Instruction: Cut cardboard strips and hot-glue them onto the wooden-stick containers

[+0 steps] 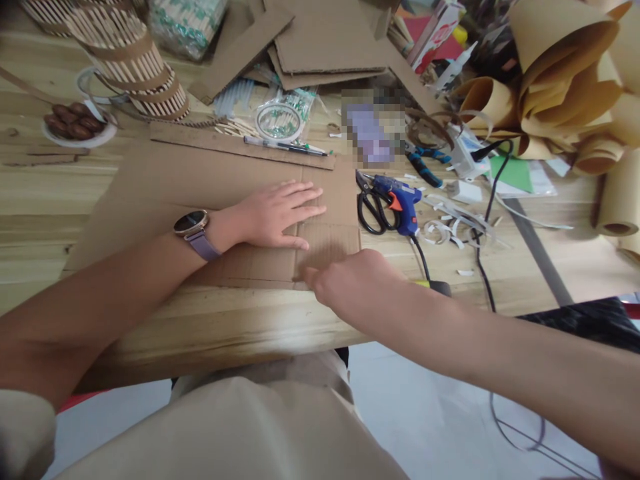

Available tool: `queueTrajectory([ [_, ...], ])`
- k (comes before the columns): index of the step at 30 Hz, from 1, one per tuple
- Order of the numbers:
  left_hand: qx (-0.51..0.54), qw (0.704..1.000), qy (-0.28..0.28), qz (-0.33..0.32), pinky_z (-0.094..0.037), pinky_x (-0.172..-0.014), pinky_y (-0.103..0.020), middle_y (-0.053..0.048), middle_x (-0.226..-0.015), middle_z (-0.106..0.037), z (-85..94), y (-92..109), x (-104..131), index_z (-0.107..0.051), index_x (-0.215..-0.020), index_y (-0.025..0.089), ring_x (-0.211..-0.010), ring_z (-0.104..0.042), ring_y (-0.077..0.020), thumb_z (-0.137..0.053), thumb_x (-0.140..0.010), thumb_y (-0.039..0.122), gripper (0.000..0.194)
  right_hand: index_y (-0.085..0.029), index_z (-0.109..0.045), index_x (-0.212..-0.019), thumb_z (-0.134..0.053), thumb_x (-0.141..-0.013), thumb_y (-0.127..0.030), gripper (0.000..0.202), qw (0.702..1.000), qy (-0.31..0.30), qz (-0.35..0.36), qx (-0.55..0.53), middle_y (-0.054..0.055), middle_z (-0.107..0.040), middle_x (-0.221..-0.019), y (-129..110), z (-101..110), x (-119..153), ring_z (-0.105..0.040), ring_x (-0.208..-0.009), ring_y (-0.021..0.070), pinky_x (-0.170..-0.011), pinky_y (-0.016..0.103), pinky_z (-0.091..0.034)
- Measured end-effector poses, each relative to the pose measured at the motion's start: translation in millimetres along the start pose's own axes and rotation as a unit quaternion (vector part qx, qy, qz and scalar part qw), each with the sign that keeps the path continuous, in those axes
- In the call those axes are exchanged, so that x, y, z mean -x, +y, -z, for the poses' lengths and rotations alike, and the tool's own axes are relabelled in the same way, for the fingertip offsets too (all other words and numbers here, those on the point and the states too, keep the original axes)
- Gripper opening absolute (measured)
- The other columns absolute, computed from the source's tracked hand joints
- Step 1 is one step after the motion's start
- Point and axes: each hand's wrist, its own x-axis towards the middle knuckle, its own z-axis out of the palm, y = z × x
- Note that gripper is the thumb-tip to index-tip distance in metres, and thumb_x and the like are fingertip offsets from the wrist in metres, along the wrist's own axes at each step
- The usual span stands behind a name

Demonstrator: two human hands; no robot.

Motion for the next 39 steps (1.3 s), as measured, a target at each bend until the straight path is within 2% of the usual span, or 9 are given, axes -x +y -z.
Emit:
queueTrajectory([
  [5, 0.003, 1.000, -0.005, -0.001, -0.019, -0.125, -0.050, -0.019, -0.163, -0.033, -1.2, -2.0, -0.1, -0.044, -0.152, 0.014, -0.151, -0.028, -0.0363, -0.051, -0.094, 0.068, 0.080, -0.026, -0.062, -0.133, -0.054, -0.082, 0.005, 0.061, 0.999, -0.048, 0.010, 0.011, 0.003, -0.074, -0.072, 1.0, 9.8, 3.0, -0.073, -0.063, 0.0235, -0.042, 0.031, -0.018],
  [8, 0.004, 1.000, -0.007, -0.003, -0.019, -0.124, -0.051, -0.019, -0.163, -0.033, -0.9, -2.7, -0.2, -0.043, -0.153, 0.014, -0.151, -0.028, -0.0363, -0.051, -0.094, 0.067, 0.080, -0.025, -0.061, -0.132, -0.054, -0.082, 0.005, 0.059, 0.997, -0.073, 0.010, 0.026, 0.003, -0.073, -0.072, 5.0, 7.8, 4.9, -0.073, -0.065, 0.0237, -0.042, 0.031, -0.018],
  [11, 0.000, 1.000, -0.012, -0.002, -0.019, -0.124, -0.051, -0.019, -0.163, -0.032, -0.4, -2.6, -0.5, -0.043, -0.153, 0.014, -0.152, -0.028, -0.0367, -0.051, -0.094, 0.067, 0.080, -0.028, -0.058, -0.134, -0.056, -0.086, -0.001, 0.055, 0.994, -0.105, 0.002, 0.025, 0.002, -0.073, -0.073, 8.2, 4.6, 5.3, -0.074, -0.066, 0.0246, -0.041, 0.030, -0.019],
  [15, -0.009, 1.000, -0.015, -0.001, -0.019, -0.124, -0.050, -0.018, -0.163, -0.033, 0.0, -2.3, -0.7, -0.043, -0.153, 0.015, -0.151, -0.029, -0.0360, -0.050, -0.094, 0.068, 0.080, -0.028, -0.052, -0.142, -0.055, -0.084, 0.001, 0.065, 0.992, -0.127, 0.000, 0.026, 0.003, -0.074, -0.077, 9.5, 4.1, 6.2, -0.074, -0.068, 0.0254, -0.041, 0.029, -0.020],
  [21, -0.020, 1.000, -0.015, -0.009, -0.020, -0.124, -0.051, -0.019, -0.163, -0.033, -0.6, -3.6, -0.6, -0.043, -0.153, 0.014, -0.151, -0.029, -0.0368, -0.048, -0.094, 0.070, 0.082, -0.029, -0.057, -0.137, -0.054, -0.088, -0.004, 0.055, 0.995, -0.098, -0.012, 0.014, 0.005, -0.074, -0.079, 13.3, -5.4, 10.6, -0.074, -0.069, 0.0239, -0.045, 0.027, -0.022],
  [25, -0.024, 0.999, -0.026, -0.003, -0.020, -0.124, -0.051, -0.019, -0.163, -0.033, 0.9, -2.1, -1.0, -0.042, -0.154, 0.013, -0.151, -0.029, -0.0369, -0.049, -0.094, 0.070, 0.082, -0.032, -0.056, -0.137, -0.053, -0.091, -0.007, 0.053, 0.995, -0.099, -0.018, 0.014, 0.005, -0.075, -0.081, 16.0, -11.7, 12.9, -0.073, -0.070, 0.0240, -0.045, 0.029, -0.021],
  [31, -0.025, 0.999, -0.036, 0.003, -0.019, -0.124, -0.051, -0.019, -0.164, -0.032, 3.6, 0.6, -1.8, -0.042, -0.154, 0.013, -0.152, -0.028, -0.0364, -0.049, -0.094, 0.069, 0.082, -0.030, -0.060, -0.132, -0.054, -0.091, -0.007, 0.047, 0.995, -0.091, -0.025, 0.025, 0.005, -0.074, -0.080, 20.1, -14.0, 17.2, -0.072, -0.069, 0.0230, -0.043, 0.031, -0.017],
  [37, -0.023, 0.999, -0.038, 0.000, -0.019, -0.125, -0.051, -0.020, -0.164, -0.031, 3.4, -1.2, -1.1, -0.041, -0.154, 0.013, -0.152, -0.027, -0.0364, -0.049, -0.094, 0.069, 0.082, -0.030, -0.058, -0.134, -0.054, -0.092, -0.008, 0.048, 0.994, -0.105, -0.039, 0.021, 0.006, -0.074, -0.081, 25.7, -21.8, 23.4, -0.071, -0.069, 0.0225, -0.046, 0.029, -0.018],
  [39, -0.022, 0.999, -0.038, 0.000, -0.019, -0.125, -0.051, -0.019, -0.164, -0.030, 3.4, -2.0, -0.7, -0.041, -0.154, 0.014, -0.152, -0.027, -0.0363, -0.047, -0.095, 0.069, 0.082, -0.029, -0.061, -0.129, -0.055, -0.090, -0.007, 0.045, 0.996, -0.079, -0.049, 0.010, 0.005, -0.072, -0.077, 28.2, -27.5, 25.4, -0.069, -0.065, 0.0217, -0.047, 0.028, -0.019],
])
